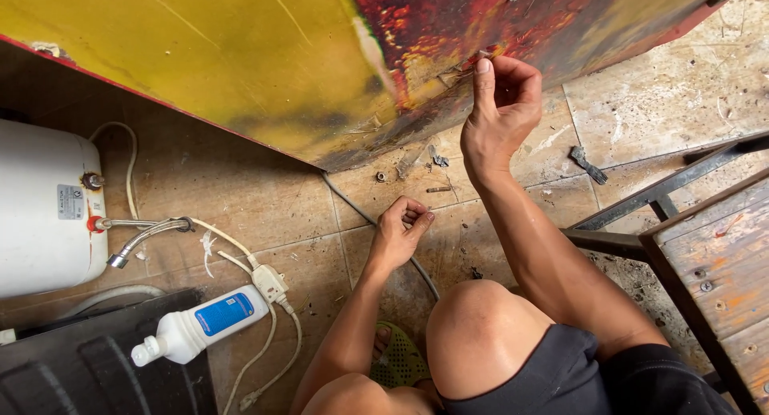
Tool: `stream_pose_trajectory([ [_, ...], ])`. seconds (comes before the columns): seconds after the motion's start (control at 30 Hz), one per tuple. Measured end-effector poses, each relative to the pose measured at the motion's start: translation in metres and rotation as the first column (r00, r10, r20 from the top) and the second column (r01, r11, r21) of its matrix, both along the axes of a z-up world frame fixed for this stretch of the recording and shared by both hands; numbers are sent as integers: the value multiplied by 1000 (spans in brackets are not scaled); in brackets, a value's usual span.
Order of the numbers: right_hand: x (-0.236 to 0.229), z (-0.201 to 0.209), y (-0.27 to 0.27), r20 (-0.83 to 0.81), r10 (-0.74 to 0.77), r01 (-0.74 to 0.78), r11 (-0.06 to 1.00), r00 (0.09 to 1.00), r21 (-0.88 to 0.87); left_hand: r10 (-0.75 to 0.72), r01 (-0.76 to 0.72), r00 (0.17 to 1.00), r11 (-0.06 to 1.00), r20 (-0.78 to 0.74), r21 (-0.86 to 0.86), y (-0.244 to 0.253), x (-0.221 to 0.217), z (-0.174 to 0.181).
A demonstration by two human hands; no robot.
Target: Scraping residue and stickers off a large metal cooler surface using a small tool and fingers, followed by cleaning with a cloth.
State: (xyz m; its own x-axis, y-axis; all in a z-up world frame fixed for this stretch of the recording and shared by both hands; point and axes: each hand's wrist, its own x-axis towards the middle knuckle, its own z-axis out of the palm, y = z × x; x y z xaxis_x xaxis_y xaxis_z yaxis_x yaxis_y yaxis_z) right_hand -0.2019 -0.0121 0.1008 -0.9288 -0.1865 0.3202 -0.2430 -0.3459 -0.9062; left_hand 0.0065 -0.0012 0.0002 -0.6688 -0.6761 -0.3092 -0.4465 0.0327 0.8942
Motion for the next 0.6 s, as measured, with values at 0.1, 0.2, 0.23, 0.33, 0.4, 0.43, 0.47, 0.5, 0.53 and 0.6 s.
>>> stream_pose_trajectory([
  [0.1, -4, -1, -2, -13, 2, -2, 1000, 1000, -18, -18, 18, 1000, 1000, -19, 1, -4, -4, -4],
  [0.2, -6, -4, -2, -63, 28, -29, 999, 998, -27, -30, 29, 999, 999, -37, -37, -7, -7, -7],
  [0.23, -9, -6, 0, -61, 24, -26, 999, 998, -22, -34, 33, 999, 999, -35, -32, -6, -8, -8],
  [0.33, -12, -10, 7, -89, 107, -108, 994, 990, -11, -46, 47, 999, 998, 26, -45, -5, -11, -5],
  [0.4, -12, -9, 14, 9, 129, -128, 988, 992, -85, -42, 42, 999, 999, 5, -22, -3, -11, 1],
  [0.43, -15, -11, 13, 8, 132, -131, 988, 991, -82, -39, 39, 999, 999, 4, -19, -3, -10, -1],
  [0.47, -17, -13, 13, -17, 129, -130, 986, 992, -105, -37, 37, 999, 999, 20, -26, -3, -8, -3],
  [0.5, -18, -15, 11, -39, 127, -131, 983, 991, -132, -32, 34, 999, 999, 39, -36, -4, -4, -5],
  [0.53, -17, -13, 11, -36, 132, -136, 982, 991, -133, -26, 28, 999, 999, 42, -36, -3, -1, -4],
  [0.6, -19, -10, 10, -243, 2, 3, 1000, 970, 22, -11, 11, 999, 1000, 38, -22, -4, 2, -4],
])
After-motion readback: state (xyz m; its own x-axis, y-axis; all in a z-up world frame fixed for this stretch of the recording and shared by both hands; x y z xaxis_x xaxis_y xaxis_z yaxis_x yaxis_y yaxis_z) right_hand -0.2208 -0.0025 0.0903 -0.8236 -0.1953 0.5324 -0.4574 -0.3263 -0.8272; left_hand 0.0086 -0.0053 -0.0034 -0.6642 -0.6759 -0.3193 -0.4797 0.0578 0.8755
